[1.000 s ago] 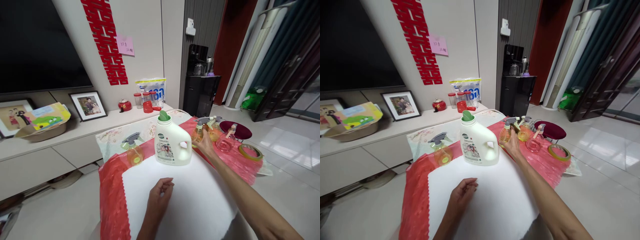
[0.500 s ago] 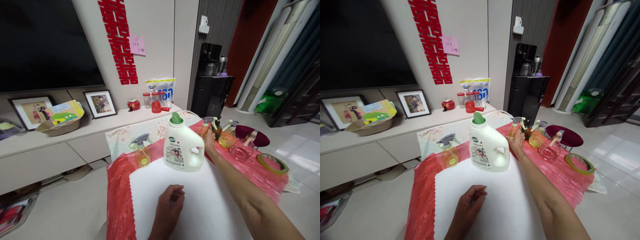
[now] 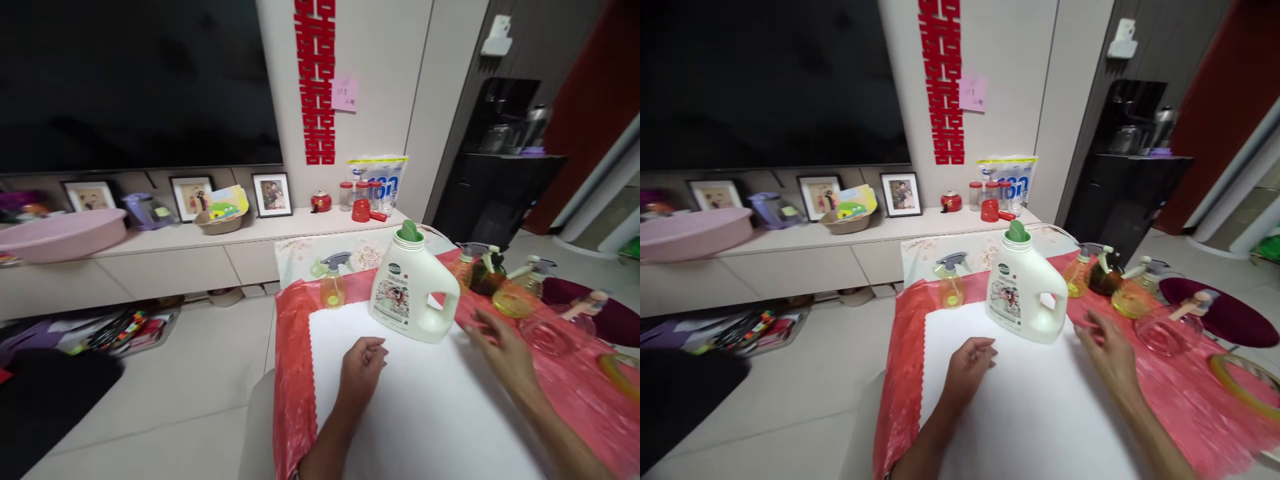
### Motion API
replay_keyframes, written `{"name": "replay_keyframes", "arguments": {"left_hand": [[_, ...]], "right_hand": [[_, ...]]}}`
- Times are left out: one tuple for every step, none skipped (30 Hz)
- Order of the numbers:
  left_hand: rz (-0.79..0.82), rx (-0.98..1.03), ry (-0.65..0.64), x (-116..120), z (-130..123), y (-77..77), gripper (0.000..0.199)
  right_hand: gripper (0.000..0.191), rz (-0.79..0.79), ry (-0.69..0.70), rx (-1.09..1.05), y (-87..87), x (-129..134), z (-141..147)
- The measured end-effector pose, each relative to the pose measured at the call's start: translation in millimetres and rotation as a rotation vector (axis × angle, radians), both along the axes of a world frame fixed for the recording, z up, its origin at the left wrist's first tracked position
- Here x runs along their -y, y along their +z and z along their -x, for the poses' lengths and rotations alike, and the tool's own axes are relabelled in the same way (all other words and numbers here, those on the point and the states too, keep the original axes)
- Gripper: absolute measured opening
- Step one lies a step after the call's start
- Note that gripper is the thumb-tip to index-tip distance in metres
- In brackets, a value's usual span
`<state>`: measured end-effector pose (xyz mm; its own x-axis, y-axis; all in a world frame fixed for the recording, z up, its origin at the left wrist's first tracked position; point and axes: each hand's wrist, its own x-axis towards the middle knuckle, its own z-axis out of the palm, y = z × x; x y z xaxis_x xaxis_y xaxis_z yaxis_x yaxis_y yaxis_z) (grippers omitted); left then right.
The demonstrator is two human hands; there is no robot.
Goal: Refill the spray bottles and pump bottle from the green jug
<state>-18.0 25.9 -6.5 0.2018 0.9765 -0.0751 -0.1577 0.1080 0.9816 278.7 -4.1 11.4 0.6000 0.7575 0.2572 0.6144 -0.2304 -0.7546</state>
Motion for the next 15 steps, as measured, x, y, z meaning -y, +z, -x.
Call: {"name": "replay_keyframes", "arguments": {"left_hand": [[0.040,0.032,0.041,-2.3,1.4,1.2,0.031],[0.078,0.054,0.080,-4.2,3.1,2.9,0.033],[0.109,0.064,0.114,-5.7,5.3,5.4,0.035],[0.131,0.066,0.140,-6.6,7.9,8.7,0.037],[0.147,0.067,0.155,-7.1,10.9,13.0,0.039],[0.162,0.074,0.162,-7.1,14.2,18.4,0.042],[0.175,0.089,0.165,-6.9,17.9,24.5,0.044],[0.185,0.108,0.163,-6.6,21.8,31.2,0.046],[0.192,0.129,0.160,-6.5,25.9,37.9,0.048],[0.197,0.148,0.160,-6.8,30.1,44.1,0.049],[0.197,0.160,0.163,-7.7,34.4,49.3,0.049],[0.185,0.156,0.170,-9.6,38.7,53.1,0.048],[0.154,0.123,0.185,-12.6,42.9,55.4,0.047],[0.106,0.063,0.207,-16.9,47.0,56.3,0.045],[0.048,-0.010,0.235,-22.5,50.8,56.0,0.044]], "right_hand": [[0.106,0.025,0.023,-0.033,-3.6,15.9,6.9],[0.103,0.044,0.025,-0.057,-7.2,30.5,13.7],[0.100,0.064,0.038,-0.079,-10.4,43.4,20.2],[0.098,0.073,0.027,-0.107,-13.2,54.3,26.2],[0.096,0.078,0.005,-0.144,-15.3,62.9,31.5],[0.095,0.075,-0.020,-0.180,-16.8,69.2,35.9],[0.095,0.069,-0.050,-0.217,-17.7,73.5,39.2],[0.096,0.060,-0.079,-0.255,-18.2,76.0,41.5],[0.097,0.052,-0.102,-0.293,-18.4,77.1,42.8],[0.099,0.048,-0.118,-0.333,-18.3,77.3,43.3],[0.100,0.048,-0.125,-0.374,-18.3,77.0,43.2],[0.101,0.046,-0.128,-0.411,-18.2,76.6,42.7],[0.101,0.042,-0.127,-0.443,-18.3,76.2,41.9],[0.101,0.037,-0.125,-0.471,-18.6,76.0,41.0],[0.101,0.031,-0.128,-0.490,-19.2,76.0,40.1]]}}
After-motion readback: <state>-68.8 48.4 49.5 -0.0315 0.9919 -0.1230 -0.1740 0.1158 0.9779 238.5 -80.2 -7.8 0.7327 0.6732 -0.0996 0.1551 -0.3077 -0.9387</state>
